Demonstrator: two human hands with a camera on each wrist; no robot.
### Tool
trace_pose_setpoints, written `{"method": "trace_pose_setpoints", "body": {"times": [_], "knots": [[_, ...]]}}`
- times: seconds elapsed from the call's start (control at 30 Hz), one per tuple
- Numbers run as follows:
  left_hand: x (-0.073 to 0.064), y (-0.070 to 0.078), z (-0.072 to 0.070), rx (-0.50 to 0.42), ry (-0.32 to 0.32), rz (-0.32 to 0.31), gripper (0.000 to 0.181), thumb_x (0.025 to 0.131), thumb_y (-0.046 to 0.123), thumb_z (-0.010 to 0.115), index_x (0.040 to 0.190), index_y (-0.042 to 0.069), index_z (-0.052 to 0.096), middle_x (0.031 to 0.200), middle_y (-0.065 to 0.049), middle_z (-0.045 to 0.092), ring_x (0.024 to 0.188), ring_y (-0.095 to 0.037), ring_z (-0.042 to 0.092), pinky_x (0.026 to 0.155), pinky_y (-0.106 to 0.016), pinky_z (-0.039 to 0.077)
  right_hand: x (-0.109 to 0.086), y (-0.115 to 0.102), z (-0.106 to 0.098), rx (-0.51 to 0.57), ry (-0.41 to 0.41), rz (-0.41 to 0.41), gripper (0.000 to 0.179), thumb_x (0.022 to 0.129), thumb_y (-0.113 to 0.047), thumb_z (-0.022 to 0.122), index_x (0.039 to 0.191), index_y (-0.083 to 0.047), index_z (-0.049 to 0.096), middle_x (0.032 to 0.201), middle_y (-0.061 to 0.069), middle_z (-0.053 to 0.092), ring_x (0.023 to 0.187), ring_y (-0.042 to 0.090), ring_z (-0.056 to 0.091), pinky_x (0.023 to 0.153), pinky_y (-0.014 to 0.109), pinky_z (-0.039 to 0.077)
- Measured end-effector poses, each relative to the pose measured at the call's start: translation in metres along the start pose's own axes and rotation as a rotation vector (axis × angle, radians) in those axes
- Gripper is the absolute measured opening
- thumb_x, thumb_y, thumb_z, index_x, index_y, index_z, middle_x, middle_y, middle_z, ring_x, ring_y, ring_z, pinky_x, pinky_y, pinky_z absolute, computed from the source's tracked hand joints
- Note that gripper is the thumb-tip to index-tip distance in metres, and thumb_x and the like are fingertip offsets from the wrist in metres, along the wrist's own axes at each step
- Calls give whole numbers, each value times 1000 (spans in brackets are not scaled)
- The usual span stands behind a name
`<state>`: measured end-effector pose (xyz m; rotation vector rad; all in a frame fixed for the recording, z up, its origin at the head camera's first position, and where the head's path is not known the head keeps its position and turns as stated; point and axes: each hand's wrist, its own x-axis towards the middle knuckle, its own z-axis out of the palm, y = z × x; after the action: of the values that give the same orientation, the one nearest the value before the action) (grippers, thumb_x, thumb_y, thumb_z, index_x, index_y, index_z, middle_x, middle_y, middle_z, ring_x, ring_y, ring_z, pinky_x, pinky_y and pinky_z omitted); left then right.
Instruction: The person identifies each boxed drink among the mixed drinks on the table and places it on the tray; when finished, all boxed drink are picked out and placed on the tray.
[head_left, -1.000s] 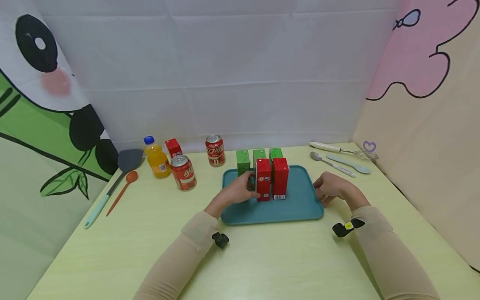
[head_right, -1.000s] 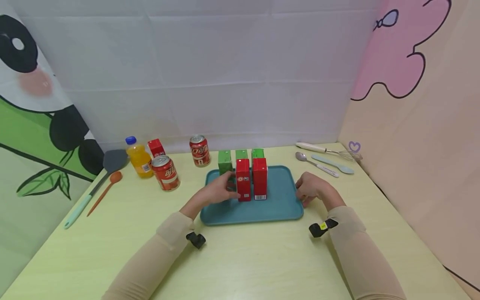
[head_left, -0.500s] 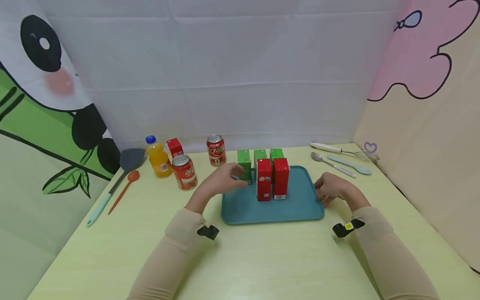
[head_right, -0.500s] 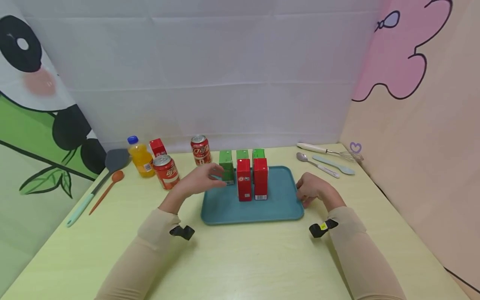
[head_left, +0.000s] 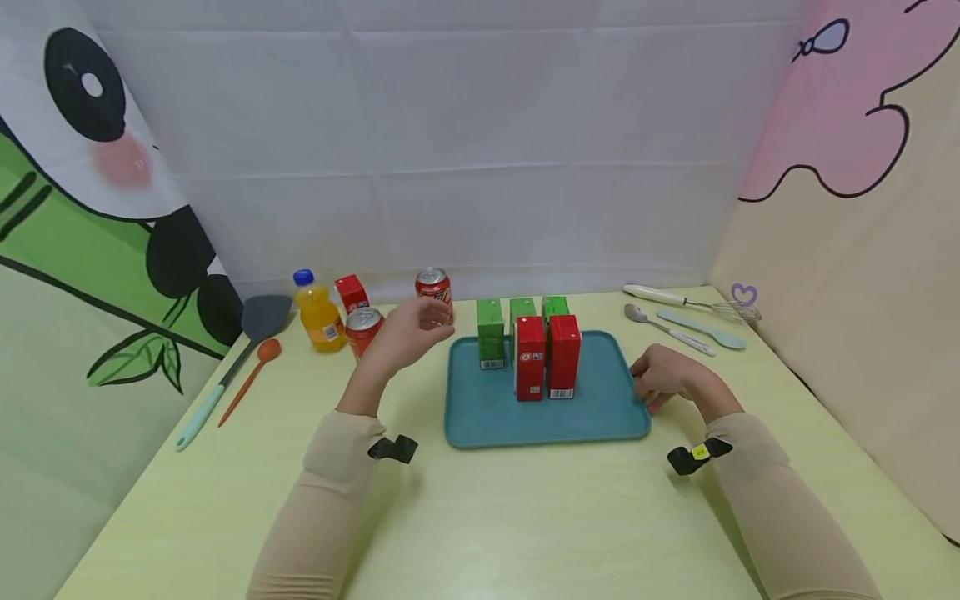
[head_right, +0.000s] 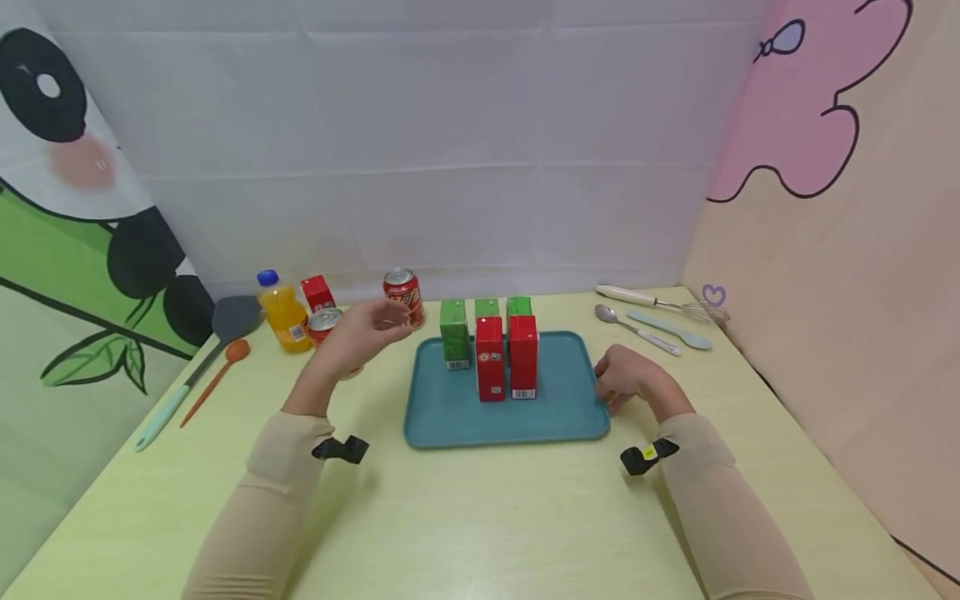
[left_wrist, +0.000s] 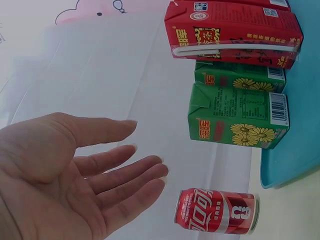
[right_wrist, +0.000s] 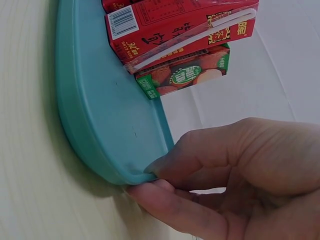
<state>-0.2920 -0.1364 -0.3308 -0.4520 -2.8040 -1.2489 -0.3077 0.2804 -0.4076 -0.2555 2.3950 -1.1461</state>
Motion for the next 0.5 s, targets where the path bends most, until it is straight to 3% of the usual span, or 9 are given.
{"method": "trace_pose_setpoints", "body": {"times": [0.3, 0.5], "knots": [[1, -6, -8, -61, 107, -61, 38, 99, 18, 64, 133, 3, 56, 133, -17, 59, 122, -33, 55, 99, -48, 50, 1, -1, -3, 3, -2, -4, 54, 83, 11, 58, 134, 25, 43, 127, 35, 54, 99, 29, 64, 69, 42, 61], [6, -16, -21, 49, 151, -78, 40, 101, 19, 59, 138, 5, 54, 140, -17, 55, 130, -34, 49, 105, -51, 44, -2, 1, -1, 6, -1, -14, 54, 83, 9, 59, 133, 25, 44, 128, 36, 54, 99, 29, 64, 70, 41, 61]]}}
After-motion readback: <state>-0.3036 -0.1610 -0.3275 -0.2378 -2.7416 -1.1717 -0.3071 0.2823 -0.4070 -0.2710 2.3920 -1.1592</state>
